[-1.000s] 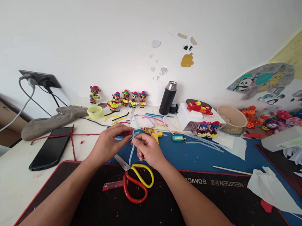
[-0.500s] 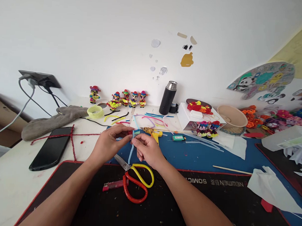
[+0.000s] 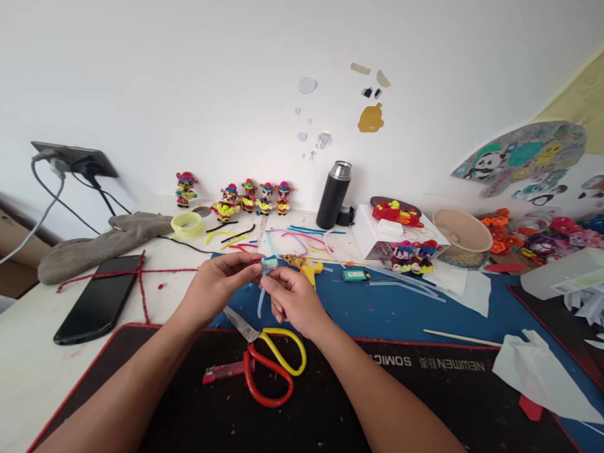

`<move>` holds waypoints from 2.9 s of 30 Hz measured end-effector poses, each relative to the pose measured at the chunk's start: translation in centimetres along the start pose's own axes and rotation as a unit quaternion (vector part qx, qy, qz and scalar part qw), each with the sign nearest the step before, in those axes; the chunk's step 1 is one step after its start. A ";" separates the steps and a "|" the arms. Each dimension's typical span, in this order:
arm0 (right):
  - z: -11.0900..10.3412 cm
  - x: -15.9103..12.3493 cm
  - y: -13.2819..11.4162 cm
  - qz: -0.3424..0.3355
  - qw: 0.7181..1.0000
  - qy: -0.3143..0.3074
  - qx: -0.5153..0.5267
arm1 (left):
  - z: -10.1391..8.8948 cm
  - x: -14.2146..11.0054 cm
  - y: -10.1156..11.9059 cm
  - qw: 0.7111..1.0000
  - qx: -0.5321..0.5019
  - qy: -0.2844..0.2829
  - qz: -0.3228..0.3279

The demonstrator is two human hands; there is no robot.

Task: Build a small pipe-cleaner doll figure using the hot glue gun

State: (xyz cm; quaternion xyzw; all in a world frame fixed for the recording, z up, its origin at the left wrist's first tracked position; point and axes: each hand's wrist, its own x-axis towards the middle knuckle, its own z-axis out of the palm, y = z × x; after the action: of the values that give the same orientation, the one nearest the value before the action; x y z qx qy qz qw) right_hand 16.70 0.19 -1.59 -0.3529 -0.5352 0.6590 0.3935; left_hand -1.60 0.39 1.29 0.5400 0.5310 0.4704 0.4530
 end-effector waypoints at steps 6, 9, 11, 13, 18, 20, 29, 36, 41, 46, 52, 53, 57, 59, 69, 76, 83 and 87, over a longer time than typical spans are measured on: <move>0.0 0.0 0.0 0.001 1.000 0.003 0.003 | 0.0 0.1 -0.4 0.999 -0.033 -0.010 -0.018; 0.0 0.0 0.0 0.000 1.000 0.002 0.004 | 0.2 0.1 -0.5 0.998 -0.055 -0.015 -0.026; 0.0 0.0 -0.1 0.000 1.000 0.003 0.003 | 0.3 0.1 -0.4 0.996 -0.077 -0.019 -0.031; 0.0 0.0 -0.2 -0.001 1.000 0.006 0.003 | 0.5 0.2 -0.4 0.994 -0.097 -0.019 -0.035; -0.1 0.0 -0.3 -0.005 1.000 0.012 0.004 | 0.6 0.2 -0.4 0.991 -0.123 -0.010 -0.045; 0.0 0.0 -0.3 -0.005 1.000 0.012 0.005 | 0.7 0.2 -0.4 0.991 -0.127 -0.010 -0.046; -0.1 0.0 -0.2 -0.006 1.000 0.008 0.000 | 0.8 -0.1 -0.6 0.984 -0.167 -0.012 -0.056; -0.2 0.1 -0.2 -0.007 1.000 0.013 0.003 | 1.0 -0.1 -0.5 0.983 -0.172 -0.011 -0.061; -0.1 0.1 -0.2 -0.008 1.000 0.015 0.000 | 1.0 -0.1 -0.6 0.985 -0.164 -0.019 -0.057; -0.2 0.1 -0.2 -0.001 1.000 0.028 -0.002 | 0.9 -0.1 -0.5 0.986 -0.153 -0.029 -0.055; -0.2 0.1 -0.2 0.000 0.999 0.033 -0.009 | 0.9 -0.2 -0.5 0.985 -0.153 -0.033 -0.068; -0.2 0.1 -0.2 0.000 0.999 0.033 -0.011 | 1.0 -0.2 -0.5 0.985 -0.153 -0.030 -0.071; -0.2 0.1 -0.2 -0.004 0.999 0.038 -0.016 | 1.0 -0.1 -0.6 0.986 -0.143 -0.030 -0.077; -0.2 0.1 -0.3 -0.006 0.999 0.042 -0.017 | 1.0 -0.1 -0.6 0.987 -0.137 -0.031 -0.074; 0.0 0.0 -0.3 -0.012 0.998 0.061 -0.017 | 1.0 -0.4 -0.2 1.000 0.009 -0.011 -0.015; -0.2 0.1 0.0 -0.018 0.998 0.058 -0.034 | 1.0 -0.5 -0.2 0.999 0.047 -0.007 -0.002; -0.2 0.1 -0.1 -0.019 0.998 0.061 -0.030 | 1.0 -0.2 -0.4 0.999 -0.020 -0.032 -0.035; -0.1 0.1 -0.4 -0.018 0.997 0.067 -0.017 | 1.1 -0.2 -0.4 0.992 -0.102 -0.040 -0.062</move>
State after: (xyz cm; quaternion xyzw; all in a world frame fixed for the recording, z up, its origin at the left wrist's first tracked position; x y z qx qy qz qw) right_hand 16.80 0.39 -1.27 -0.3931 -0.5254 0.6171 0.4342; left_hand -0.53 0.18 0.69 0.4751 0.4942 0.4710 0.5553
